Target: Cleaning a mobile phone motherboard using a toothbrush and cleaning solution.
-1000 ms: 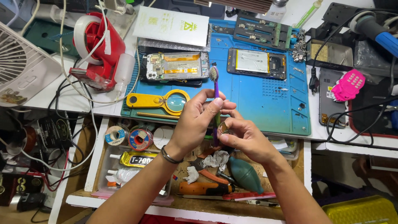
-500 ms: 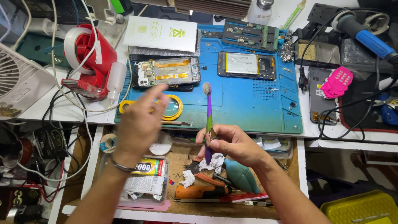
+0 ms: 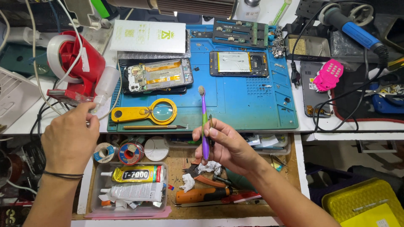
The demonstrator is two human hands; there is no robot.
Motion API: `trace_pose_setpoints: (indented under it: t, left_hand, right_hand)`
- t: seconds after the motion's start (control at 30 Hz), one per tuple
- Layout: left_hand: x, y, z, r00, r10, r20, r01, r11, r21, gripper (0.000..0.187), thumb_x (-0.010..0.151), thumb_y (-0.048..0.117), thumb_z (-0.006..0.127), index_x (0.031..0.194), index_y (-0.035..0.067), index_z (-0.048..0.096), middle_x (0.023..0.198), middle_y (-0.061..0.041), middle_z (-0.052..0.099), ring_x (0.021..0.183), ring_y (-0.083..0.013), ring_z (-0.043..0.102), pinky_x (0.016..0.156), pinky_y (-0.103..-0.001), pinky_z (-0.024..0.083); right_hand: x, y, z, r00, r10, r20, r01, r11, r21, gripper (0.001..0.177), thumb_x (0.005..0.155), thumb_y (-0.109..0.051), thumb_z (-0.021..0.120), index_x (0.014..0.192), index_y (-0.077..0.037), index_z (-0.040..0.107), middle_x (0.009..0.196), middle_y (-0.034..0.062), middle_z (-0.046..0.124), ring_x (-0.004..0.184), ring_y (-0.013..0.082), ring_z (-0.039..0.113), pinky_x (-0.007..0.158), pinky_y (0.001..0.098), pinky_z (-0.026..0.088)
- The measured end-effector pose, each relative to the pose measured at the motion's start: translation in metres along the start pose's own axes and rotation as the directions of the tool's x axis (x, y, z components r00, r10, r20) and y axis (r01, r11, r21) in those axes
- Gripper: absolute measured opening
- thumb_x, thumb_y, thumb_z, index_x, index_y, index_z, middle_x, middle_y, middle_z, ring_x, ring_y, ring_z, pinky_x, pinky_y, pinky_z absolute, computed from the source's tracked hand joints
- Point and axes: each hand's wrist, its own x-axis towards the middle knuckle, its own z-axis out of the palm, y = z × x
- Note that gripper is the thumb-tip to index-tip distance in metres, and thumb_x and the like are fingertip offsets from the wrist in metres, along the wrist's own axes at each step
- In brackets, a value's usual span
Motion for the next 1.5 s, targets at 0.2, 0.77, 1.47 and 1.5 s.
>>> trace_pose_setpoints:
  t: [0.2,0.77,1.47,1.5]
  left_hand:
    - [0.028,-0.003,-0.033,0.83,0.257,-0.496,-0.378,0.912,-0.158,0.01,0.103,-0.006,0.082,0.108,0.002,0.085,0.105,-0.011,0.082,0.09,-0.0256,0.077,0.079,-0.037,0.057]
    - [0.096,0.052,0.005,0.884,0.036,-0.466,-0.252,0.876,-0.41,0.034,0.091,-0.004,0.078,0.122,0.002,0.065,0.098,-0.016,0.068,0.082,-0.0371,0.064,0.074,-0.052,0.052]
    - [-0.022,0.17,-0.002,0.873,0.412,-0.261,-0.401,0.3,-0.866,0.037,0.103,0.018,0.059,0.137,0.012,0.046,0.12,-0.016,0.067,0.091,-0.0276,0.067,0.08,-0.038,0.054]
    - [-0.025,0.171,-0.006,0.869,0.44,-0.226,-0.389,0.324,-0.862,0.038,0.101,0.02,0.063,0.135,0.01,0.05,0.119,-0.013,0.066,0.094,-0.0277,0.066,0.084,-0.037,0.051]
  right_hand:
    - [-0.021,0.026,-0.005,0.998,0.004,-0.055,0.005,0.988,0.154,0.018,0.101,-0.022,0.064,0.099,-0.007,0.053,0.109,0.0172,0.057,0.078,0.0267,0.07,0.061,0.0322,0.06]
    - [-0.012,0.042,-0.009,0.93,0.12,-0.346,-0.131,0.991,-0.008,0.019,0.097,-0.02,0.06,0.106,-0.006,0.051,0.118,0.0146,0.067,0.083,0.0299,0.073,0.063,0.0365,0.06]
    - [-0.014,0.036,-0.003,0.902,0.042,-0.43,-0.195,0.927,-0.319,0.027,0.095,-0.021,0.064,0.111,0.001,0.065,0.088,0.0269,0.073,0.059,0.0283,0.072,0.041,0.0297,0.056]
    - [-0.016,0.038,-0.004,0.906,0.044,-0.421,-0.189,0.932,-0.309,0.026,0.096,-0.021,0.063,0.11,0.001,0.064,0.089,0.0261,0.072,0.057,0.0289,0.072,0.04,0.0301,0.056]
